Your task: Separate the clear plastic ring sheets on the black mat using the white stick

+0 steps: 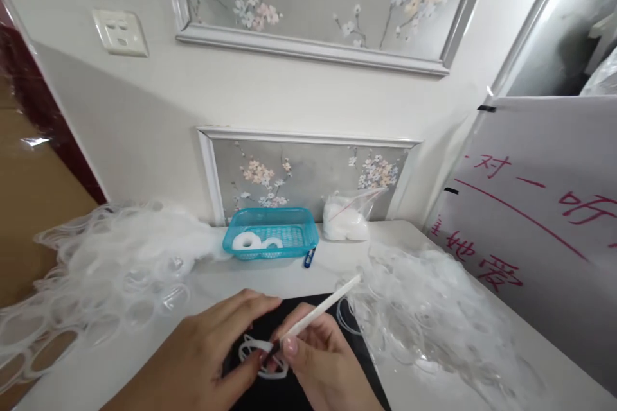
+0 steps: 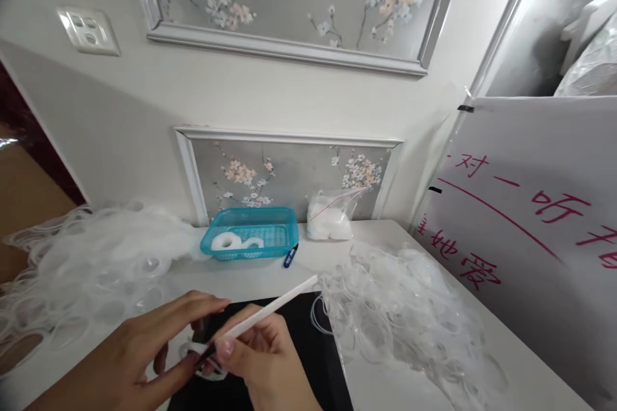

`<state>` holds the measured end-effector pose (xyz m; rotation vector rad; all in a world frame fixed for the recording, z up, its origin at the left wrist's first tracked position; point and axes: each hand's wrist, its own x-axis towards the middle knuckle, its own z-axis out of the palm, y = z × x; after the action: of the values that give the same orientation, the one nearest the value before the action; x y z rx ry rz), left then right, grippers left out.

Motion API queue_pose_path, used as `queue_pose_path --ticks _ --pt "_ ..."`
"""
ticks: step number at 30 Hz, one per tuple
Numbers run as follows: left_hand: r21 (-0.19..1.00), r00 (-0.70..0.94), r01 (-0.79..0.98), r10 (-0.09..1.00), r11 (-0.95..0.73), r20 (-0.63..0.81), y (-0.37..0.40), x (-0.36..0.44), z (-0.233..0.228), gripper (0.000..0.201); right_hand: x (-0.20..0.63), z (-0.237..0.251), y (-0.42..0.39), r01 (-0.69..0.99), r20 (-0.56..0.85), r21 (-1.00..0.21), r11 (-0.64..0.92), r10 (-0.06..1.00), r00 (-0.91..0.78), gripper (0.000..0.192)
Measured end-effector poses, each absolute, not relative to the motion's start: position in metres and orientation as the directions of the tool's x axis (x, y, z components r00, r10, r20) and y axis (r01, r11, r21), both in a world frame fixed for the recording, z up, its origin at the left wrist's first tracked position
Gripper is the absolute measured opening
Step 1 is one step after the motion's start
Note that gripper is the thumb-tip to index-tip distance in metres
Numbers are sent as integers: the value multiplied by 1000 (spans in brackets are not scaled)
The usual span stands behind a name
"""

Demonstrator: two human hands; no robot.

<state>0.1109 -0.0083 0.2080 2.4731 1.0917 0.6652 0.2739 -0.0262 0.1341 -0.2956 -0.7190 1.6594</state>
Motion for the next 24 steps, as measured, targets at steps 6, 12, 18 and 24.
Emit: queue_pose_path --ticks 6,12,18,24 --pt "379 466 619 710 -688 528 8 108 224 60 263 195 3 -747 359 -665 30 889 -284 9" --pt "519 433 587 783 -621 447 48 120 226 55 277 199 56 -588 352 -805 -75 738 -575 16" --pt "610 463 569 828 -552 316 81 142 228 15 288 182 96 -649 404 -758 -57 741 -536 14" --pt "748 221 512 906 -422 360 113 145 213 20 309 180 105 -538 359 -839 82 825 -436 9"
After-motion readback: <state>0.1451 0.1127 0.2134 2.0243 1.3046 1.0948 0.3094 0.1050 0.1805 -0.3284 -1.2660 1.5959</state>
